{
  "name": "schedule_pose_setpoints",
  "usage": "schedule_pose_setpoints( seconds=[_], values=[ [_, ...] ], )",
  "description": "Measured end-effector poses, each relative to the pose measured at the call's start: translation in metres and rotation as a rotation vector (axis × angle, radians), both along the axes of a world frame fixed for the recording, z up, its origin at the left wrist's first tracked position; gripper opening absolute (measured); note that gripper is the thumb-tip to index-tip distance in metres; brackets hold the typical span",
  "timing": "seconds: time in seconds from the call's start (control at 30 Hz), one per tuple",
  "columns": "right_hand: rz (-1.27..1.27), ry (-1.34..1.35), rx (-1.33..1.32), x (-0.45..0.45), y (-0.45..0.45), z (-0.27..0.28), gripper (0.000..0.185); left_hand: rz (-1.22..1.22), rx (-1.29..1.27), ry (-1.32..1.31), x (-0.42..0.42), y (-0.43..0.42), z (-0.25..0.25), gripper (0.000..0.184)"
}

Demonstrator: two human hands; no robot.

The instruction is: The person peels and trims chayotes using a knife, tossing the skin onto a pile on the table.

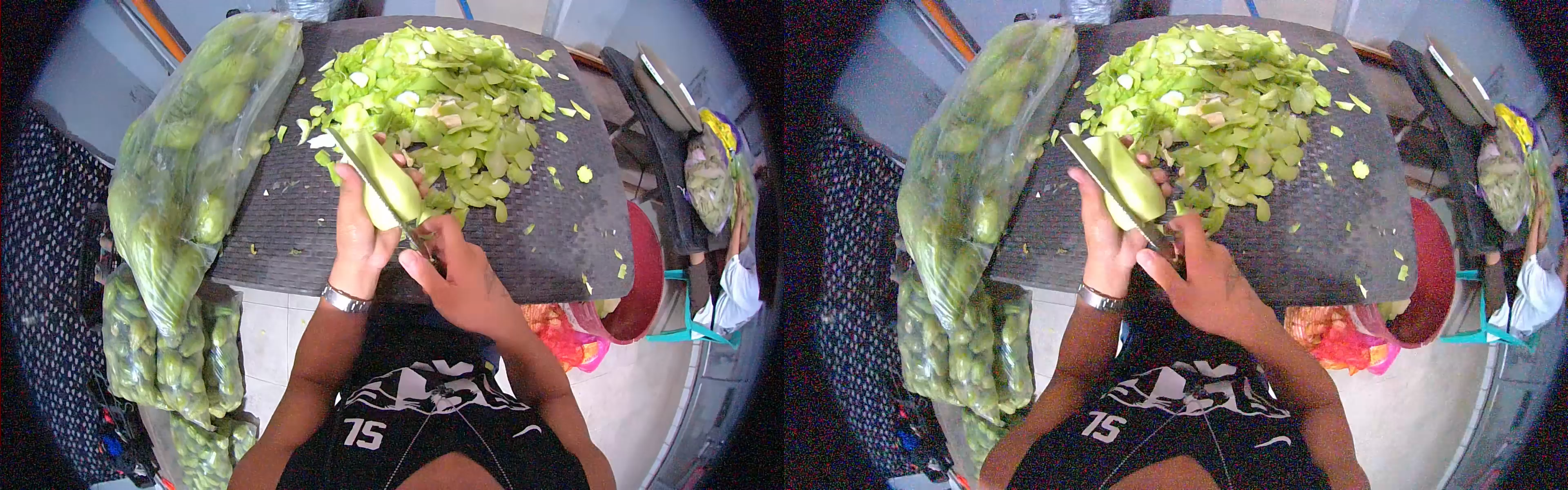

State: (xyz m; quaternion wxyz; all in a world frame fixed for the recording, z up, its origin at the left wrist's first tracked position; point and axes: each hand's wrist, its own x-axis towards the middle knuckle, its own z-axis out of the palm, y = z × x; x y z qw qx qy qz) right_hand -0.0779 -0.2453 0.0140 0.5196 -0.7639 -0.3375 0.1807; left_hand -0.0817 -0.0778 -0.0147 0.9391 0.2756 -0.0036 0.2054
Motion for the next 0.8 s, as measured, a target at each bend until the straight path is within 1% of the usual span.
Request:
schedule_pose_setpoints(
  seconds=[0.03,0.07,0.1,0.2,0.27,0.3,0.4,0.5,0.57,0.8],
  values=[
    [0.014,0.028,0.018,0.001,0.001,-0.005,0.045,-0.072,-0.073,-0.054,0.0,0.004,0.006,0.057],
    [0.027,0.056,0.036,0.001,0.002,-0.015,0.045,-0.091,-0.086,-0.014,0.0,0.005,0.011,0.064],
    [0.04,0.082,0.056,0.002,0.003,-0.019,0.045,-0.103,-0.095,0.026,0.0,0.004,0.012,0.063],
    [-0.044,0.137,0.033,0.001,0.006,-0.013,0.044,-0.133,-0.116,0.131,0.002,0.004,0.017,0.061],
    [-0.033,0.127,-0.04,0.002,0.003,-0.013,0.045,-0.144,-0.136,0.183,0.003,0.008,0.019,0.059],
    [-0.027,0.121,-0.076,0.003,0.002,-0.012,0.045,-0.136,-0.135,0.184,0.003,0.01,0.016,0.059],
    [-0.001,0.085,-0.074,0.005,0.002,-0.007,0.044,-0.11,-0.152,0.178,0.003,0.013,0.007,0.058],
    [0.025,0.023,-0.08,0.007,0.002,-0.006,0.043,-0.075,-0.19,0.163,0.003,0.01,0.014,0.058],
    [0.025,0.037,-0.082,0.008,0.001,-0.004,0.043,-0.041,-0.209,0.186,0.002,0.005,0.022,0.058],
    [-0.035,-0.022,-0.106,-0.001,0.002,-0.001,0.043,0.051,-0.194,0.202,-0.003,-0.002,0.023,0.067]
  ],
)
